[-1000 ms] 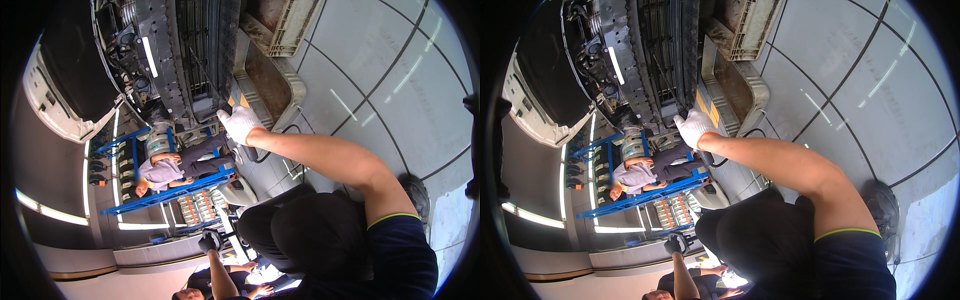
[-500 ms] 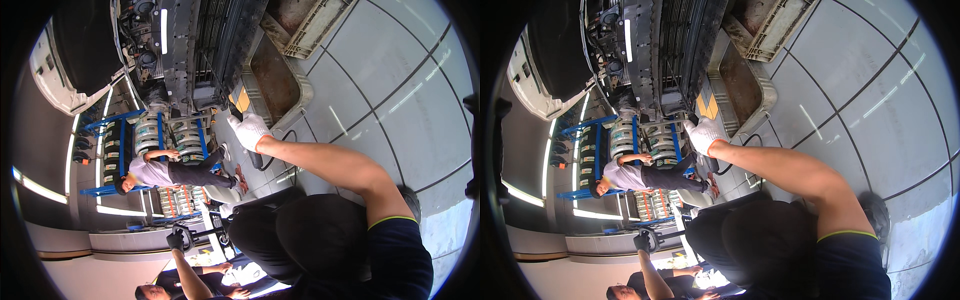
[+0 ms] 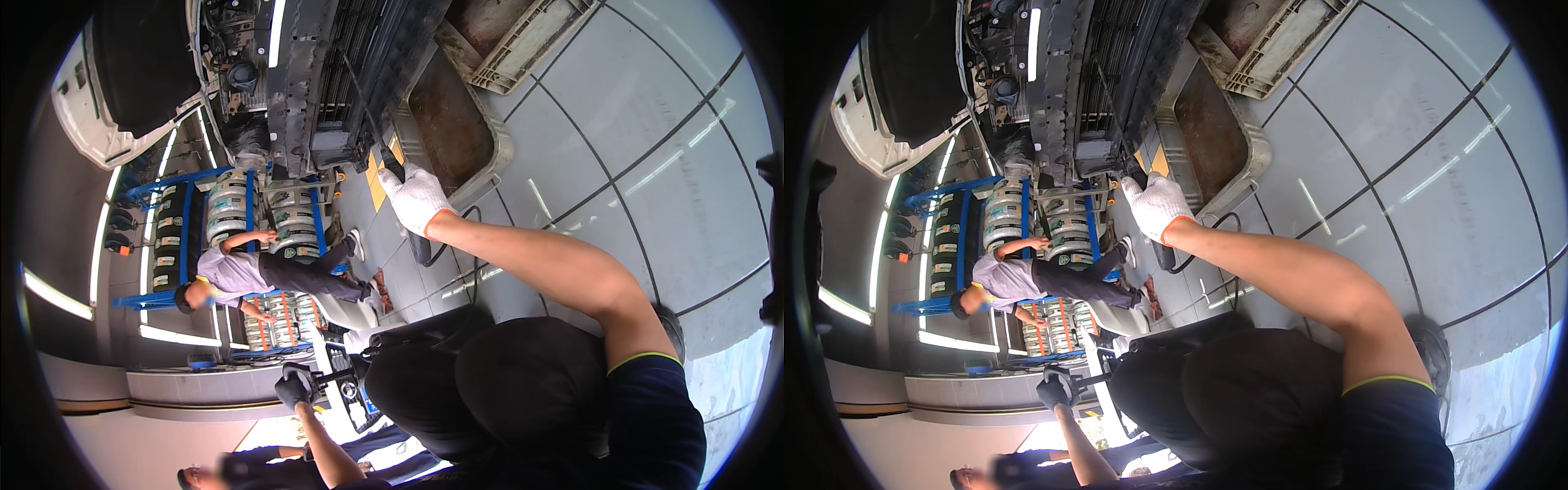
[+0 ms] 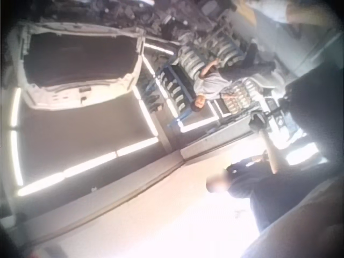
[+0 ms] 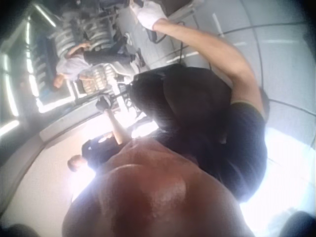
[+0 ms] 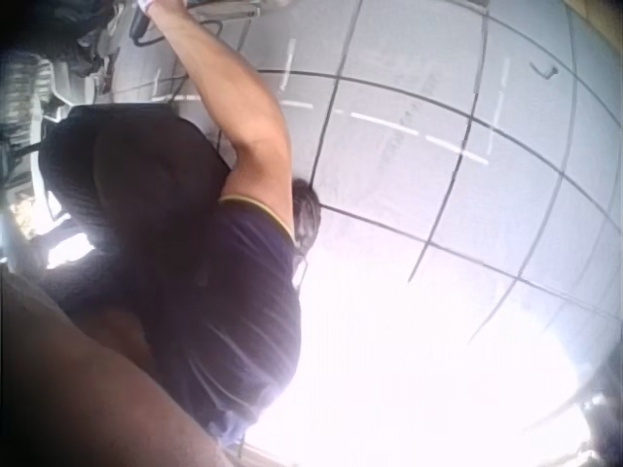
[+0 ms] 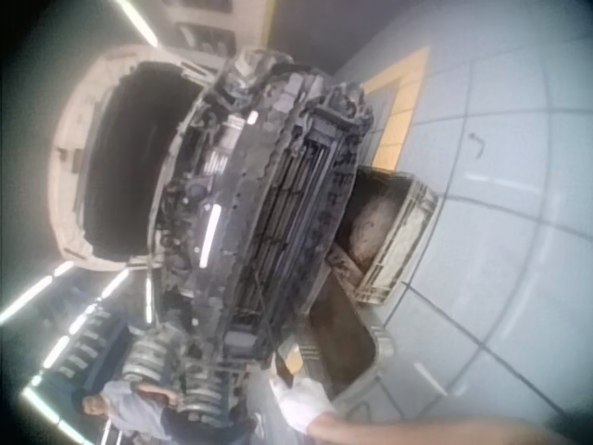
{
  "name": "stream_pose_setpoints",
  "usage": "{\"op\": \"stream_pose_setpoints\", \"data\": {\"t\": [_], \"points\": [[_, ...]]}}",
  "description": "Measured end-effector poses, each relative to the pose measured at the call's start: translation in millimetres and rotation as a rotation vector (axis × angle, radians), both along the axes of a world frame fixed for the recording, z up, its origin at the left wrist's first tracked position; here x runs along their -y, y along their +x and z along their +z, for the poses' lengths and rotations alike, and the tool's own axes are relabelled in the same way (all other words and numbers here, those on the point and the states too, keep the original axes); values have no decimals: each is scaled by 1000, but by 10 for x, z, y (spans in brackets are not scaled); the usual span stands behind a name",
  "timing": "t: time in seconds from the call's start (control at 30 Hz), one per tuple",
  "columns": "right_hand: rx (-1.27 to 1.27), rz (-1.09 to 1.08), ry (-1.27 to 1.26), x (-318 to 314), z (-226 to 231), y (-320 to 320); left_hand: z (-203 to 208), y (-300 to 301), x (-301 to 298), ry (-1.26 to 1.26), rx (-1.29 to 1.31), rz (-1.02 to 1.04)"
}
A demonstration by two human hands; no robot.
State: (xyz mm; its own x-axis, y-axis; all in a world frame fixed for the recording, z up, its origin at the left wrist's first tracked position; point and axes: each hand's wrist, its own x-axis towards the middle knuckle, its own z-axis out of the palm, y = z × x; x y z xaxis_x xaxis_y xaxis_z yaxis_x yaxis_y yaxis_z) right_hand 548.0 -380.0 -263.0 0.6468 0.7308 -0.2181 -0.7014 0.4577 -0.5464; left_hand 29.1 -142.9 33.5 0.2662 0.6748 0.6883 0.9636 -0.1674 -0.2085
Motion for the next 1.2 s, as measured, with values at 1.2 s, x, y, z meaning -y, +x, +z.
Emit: {"op": "stream_pose_setpoints", "data": {"t": [1.2], "points": [[154, -64, -128, -278, -76, -121, 5, 128, 18, -72, -44, 175]]}}
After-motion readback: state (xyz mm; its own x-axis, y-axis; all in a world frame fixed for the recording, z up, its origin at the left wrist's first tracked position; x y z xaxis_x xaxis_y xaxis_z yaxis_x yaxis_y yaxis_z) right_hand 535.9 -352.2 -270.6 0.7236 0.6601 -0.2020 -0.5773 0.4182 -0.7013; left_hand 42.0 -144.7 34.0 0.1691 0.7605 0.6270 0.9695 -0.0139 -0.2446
